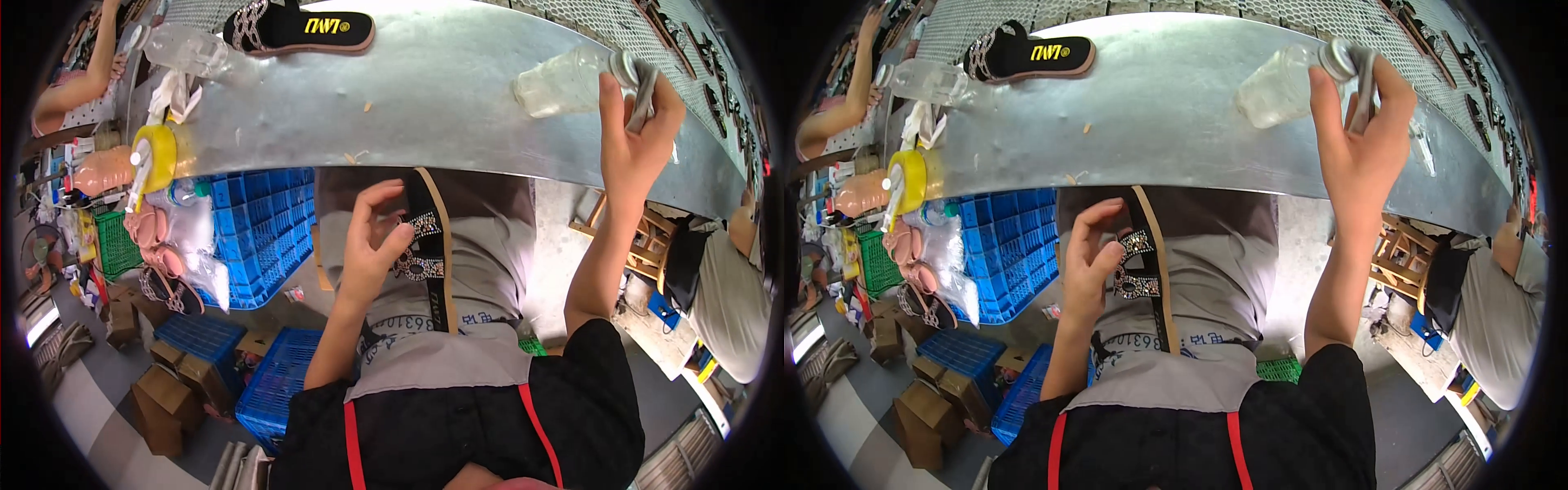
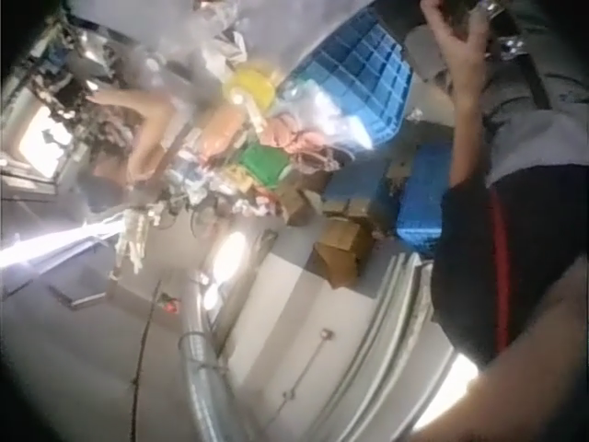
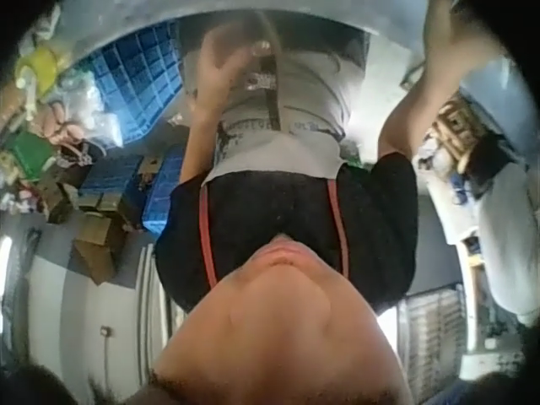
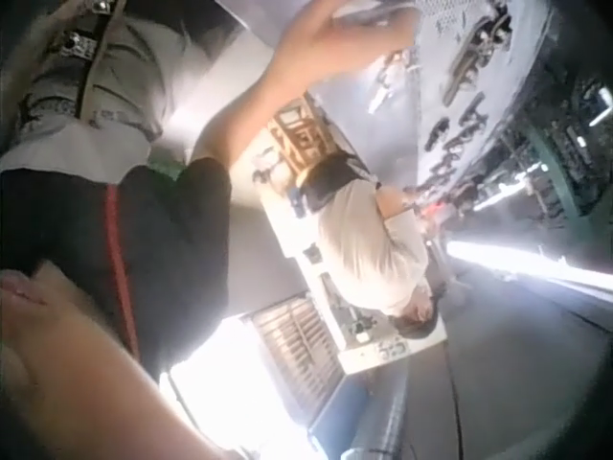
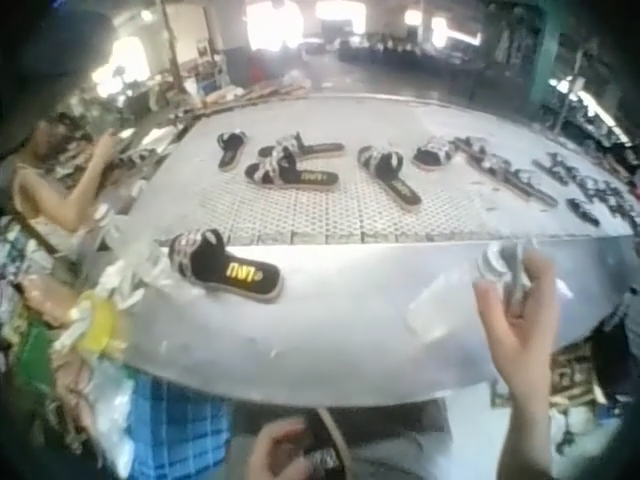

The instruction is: Cleaning and inspecting sandals on a manufacturing line.

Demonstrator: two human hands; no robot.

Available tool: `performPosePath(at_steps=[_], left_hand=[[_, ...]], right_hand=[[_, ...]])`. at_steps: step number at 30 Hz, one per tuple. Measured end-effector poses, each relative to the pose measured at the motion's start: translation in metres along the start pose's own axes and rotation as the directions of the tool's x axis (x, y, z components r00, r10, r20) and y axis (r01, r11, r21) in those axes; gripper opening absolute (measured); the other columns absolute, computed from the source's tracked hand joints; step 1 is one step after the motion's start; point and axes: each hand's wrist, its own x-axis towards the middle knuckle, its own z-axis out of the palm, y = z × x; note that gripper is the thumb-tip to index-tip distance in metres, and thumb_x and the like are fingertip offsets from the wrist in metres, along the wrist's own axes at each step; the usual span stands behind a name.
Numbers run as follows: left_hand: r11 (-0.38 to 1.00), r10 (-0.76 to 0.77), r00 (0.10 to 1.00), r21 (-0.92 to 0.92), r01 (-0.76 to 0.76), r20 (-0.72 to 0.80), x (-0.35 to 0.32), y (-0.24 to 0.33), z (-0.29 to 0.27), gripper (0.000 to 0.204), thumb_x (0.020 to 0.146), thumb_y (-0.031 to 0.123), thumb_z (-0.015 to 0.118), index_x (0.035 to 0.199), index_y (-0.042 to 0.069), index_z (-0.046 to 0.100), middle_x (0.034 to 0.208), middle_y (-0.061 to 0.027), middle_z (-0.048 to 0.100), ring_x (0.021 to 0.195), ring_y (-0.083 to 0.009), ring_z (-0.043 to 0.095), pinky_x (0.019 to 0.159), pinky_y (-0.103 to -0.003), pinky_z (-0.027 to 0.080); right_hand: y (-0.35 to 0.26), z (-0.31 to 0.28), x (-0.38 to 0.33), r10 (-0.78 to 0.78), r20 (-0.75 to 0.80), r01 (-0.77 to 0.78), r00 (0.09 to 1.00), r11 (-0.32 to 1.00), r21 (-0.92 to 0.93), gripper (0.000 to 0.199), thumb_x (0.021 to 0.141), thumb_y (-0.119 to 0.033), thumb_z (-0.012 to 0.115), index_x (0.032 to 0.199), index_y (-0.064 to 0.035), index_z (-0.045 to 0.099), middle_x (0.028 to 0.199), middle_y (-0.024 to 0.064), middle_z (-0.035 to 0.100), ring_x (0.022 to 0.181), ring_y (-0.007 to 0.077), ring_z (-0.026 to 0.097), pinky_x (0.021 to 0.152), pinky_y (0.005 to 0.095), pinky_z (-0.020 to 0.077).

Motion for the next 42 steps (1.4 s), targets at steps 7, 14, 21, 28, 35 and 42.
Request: performPosePath(at_steps=[7, 14, 21, 28, 35, 42], left_hand=[[0.958, 0.040, 0.999, 0.283, -0.048, 0.034, 0.000, 0.002, -0.001, 0.029, 0.088, 0.018, 0.079, 0.108, 0.005, 0.063, 0.137, -0.0083, 0.052, 0.117, -0.0167, 0.056, 0.087, -0.031, 0.050], [0.885, 0.069, 0.994, 0.455, -0.099, 0.082, 0.007, 0.002, -0.003, 0.029, 0.084, 0.018, 0.082, 0.088, 0.002, 0.059, 0.113, -0.0093, 0.060, 0.113, -0.0235, 0.059, 0.089, -0.034, 0.048], [0.906, 0.150, 0.958, 0.354, -0.232, 0.243, 0.019, -0.001, -0.008, 0.033, 0.085, 0.014, 0.080, 0.078, 0.001, 0.050, 0.090, -0.0088, 0.057, 0.109, -0.0290, 0.057, 0.097, -0.038, 0.043], [0.975, 0.092, 0.967, 0.176, -0.136, 0.238, 0.018, 0.001, 0.003, 0.031, 0.089, 0.006, 0.075, 0.075, 0.004, 0.047, 0.082, -0.0046, 0.053, 0.110, -0.0241, 0.051, 0.097, -0.036, 0.038], [0.978, 0.068, 0.959, 0.172, -0.118, 0.274, 0.019, 0.005, 0.000, 0.026, 0.089, 0.006, 0.074, 0.076, 0.004, 0.051, 0.080, -0.0035, 0.049, 0.104, -0.0210, 0.046, 0.094, -0.033, 0.036], [0.974, 0.081, 0.931, 0.170, -0.150, 0.355, 0.023, 0.000, -0.006, 0.022, 0.092, 0.016, 0.067, 0.078, 0.004, 0.054, 0.079, -0.0044, 0.047, 0.094, -0.0224, 0.042, 0.099, -0.037, 0.033]], right_hand=[[-0.001, -0.006, 0.011, -0.033, 0.066, 0.032, 0.997, 0.999, 0.018, 0.064, 0.083, -0.036, 0.089, 0.130, -0.0028, 0.060, 0.113, 0.0044, 0.069, 0.081, 0.0084, 0.058, 0.072, 0.0220, 0.0478], [-0.023, -0.025, -0.031, -0.028, 0.073, 0.010, 0.997, 0.969, 0.245, 0.029, 0.093, -0.012, 0.073, 0.116, 0.0008, 0.062, 0.107, 0.0087, 0.070, 0.077, 0.0082, 0.059, 0.065, 0.0230, 0.0466], [-0.065, -0.008, -0.125, -0.271, 0.496, 0.085, 0.825, 0.927, 0.366, 0.033, 0.078, 0.007, 0.065, 0.109, -0.0021, 0.071, 0.100, 0.0129, 0.068, 0.077, 0.0251, 0.070, 0.056, 0.0317, 0.0527], [-0.079, -0.014, -0.141, -0.216, 0.607, 0.090, 0.765, 0.969, 0.232, 0.034, 0.073, -0.001, 0.070, 0.106, -0.0091, 0.073, 0.098, 0.0041, 0.068, 0.062, 0.0174, 0.065, 0.049, 0.0294, 0.0484], [-0.076, -0.009, -0.122, -0.285, 0.627, 0.157, 0.725, 0.955, 0.252, 0.033, 0.073, -0.004, 0.069, 0.105, -0.0104, 0.073, 0.097, 0.0023, 0.067, 0.069, 0.0149, 0.066, 0.053, 0.0293, 0.0507], [-0.088, -0.015, -0.111, -0.249, 0.701, 0.121, 0.668, 0.966, 0.228, 0.036, 0.066, 0.007, 0.067, 0.101, -0.0020, 0.072, 0.097, 0.0099, 0.068, 0.074, 0.0259, 0.070, 0.059, 0.0339, 0.0549]])
